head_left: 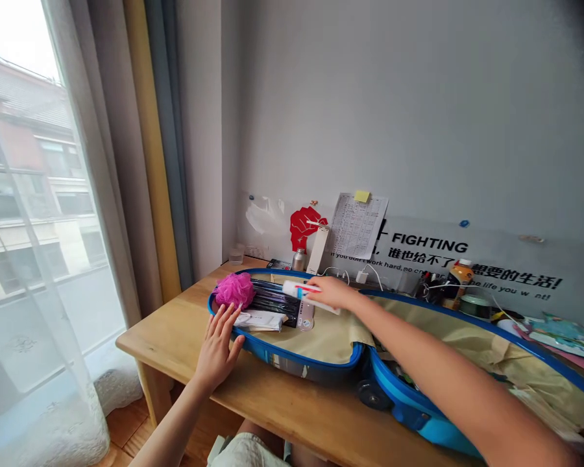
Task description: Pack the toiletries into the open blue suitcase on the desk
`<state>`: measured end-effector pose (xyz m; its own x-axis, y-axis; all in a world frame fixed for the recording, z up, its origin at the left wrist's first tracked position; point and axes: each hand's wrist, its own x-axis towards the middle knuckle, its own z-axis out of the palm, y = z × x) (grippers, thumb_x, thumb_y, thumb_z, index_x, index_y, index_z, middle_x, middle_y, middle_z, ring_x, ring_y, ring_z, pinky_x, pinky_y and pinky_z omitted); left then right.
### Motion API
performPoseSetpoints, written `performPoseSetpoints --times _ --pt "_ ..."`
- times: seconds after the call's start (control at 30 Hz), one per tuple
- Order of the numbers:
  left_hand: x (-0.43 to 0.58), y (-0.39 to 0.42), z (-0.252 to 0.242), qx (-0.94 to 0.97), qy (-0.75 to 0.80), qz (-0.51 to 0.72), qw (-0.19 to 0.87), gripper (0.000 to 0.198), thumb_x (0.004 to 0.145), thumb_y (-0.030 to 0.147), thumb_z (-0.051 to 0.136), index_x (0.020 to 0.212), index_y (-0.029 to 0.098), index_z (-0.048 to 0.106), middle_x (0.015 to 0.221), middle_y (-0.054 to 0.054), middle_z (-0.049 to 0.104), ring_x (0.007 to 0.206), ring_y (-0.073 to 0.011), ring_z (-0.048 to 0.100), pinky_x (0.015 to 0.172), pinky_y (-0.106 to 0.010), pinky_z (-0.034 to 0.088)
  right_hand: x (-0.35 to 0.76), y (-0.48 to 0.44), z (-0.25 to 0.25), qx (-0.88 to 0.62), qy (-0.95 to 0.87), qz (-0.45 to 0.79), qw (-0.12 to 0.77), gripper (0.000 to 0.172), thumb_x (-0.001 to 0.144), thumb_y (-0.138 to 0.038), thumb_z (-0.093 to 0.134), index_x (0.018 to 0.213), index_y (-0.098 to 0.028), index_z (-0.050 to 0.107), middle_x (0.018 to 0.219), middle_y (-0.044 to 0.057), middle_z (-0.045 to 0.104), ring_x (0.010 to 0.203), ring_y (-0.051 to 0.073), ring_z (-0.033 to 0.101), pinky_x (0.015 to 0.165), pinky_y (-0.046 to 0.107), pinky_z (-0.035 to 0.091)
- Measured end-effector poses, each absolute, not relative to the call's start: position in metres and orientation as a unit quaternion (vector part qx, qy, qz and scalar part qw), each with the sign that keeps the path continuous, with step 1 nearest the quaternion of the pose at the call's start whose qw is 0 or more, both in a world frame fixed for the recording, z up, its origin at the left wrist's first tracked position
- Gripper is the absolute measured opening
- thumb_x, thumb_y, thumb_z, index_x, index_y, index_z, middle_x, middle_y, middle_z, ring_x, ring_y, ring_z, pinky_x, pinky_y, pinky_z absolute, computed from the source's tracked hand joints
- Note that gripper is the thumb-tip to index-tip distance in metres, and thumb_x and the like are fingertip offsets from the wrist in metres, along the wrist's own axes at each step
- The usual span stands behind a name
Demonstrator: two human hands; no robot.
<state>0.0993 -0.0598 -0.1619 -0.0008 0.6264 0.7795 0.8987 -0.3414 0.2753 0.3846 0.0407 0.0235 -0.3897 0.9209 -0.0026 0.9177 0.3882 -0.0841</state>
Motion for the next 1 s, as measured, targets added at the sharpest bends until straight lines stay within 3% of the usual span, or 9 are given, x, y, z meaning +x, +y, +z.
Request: performPoseSetpoints --times 0.13,0.63,1.0 --pt "0.099 -0.06 -0.161 -0.691 -0.549 -0.44 0.166 0.051 0.098 0.039 0.041 0.146 0.021 0.044 0.148 -0.012 0.05 0.145 -0.028 0.034 0.118 -0.052 0.027 0.307 0.041 0.003 -0.515 -0.857 0.024 -0.027 0.036 0.093 -0.042 0.059 0.119 -0.019 0.061 0.122 0.008 0.063 0.107 0.019 0.062 0.094 0.043 0.053" --pt "0.101 -0.06 -0.161 -0.694 -0.544 -0.44 0.171 0.051 0.098 0.037 0.041 0.146 0.021 0.044 0.149 -0.012 0.05 0.145 -0.0281 0.034 0.118 -0.051 0.029 0.279 0.031 -0.033 -0.461 -0.879 0.032 -0.119 0.037 0.093 -0.042 0.058 0.122 -0.019 0.059 0.124 0.008 0.062 0.107 0.019 0.062 0.092 0.042 0.054" --pt "0.1 -0.061 -0.161 -0.693 -0.543 -0.444 0.167 0.05 0.098 0.038 0.041 0.146 0.022 0.045 0.149 -0.011 0.049 0.145 -0.0279 0.034 0.117 -0.051 0.03 0.268 0.026 -0.049 -0.477 -0.875 -0.002 -0.084 0.038 0.093 -0.04 0.059 0.125 -0.019 0.058 0.128 0.009 0.059 0.111 0.021 0.061 0.094 0.044 0.053"
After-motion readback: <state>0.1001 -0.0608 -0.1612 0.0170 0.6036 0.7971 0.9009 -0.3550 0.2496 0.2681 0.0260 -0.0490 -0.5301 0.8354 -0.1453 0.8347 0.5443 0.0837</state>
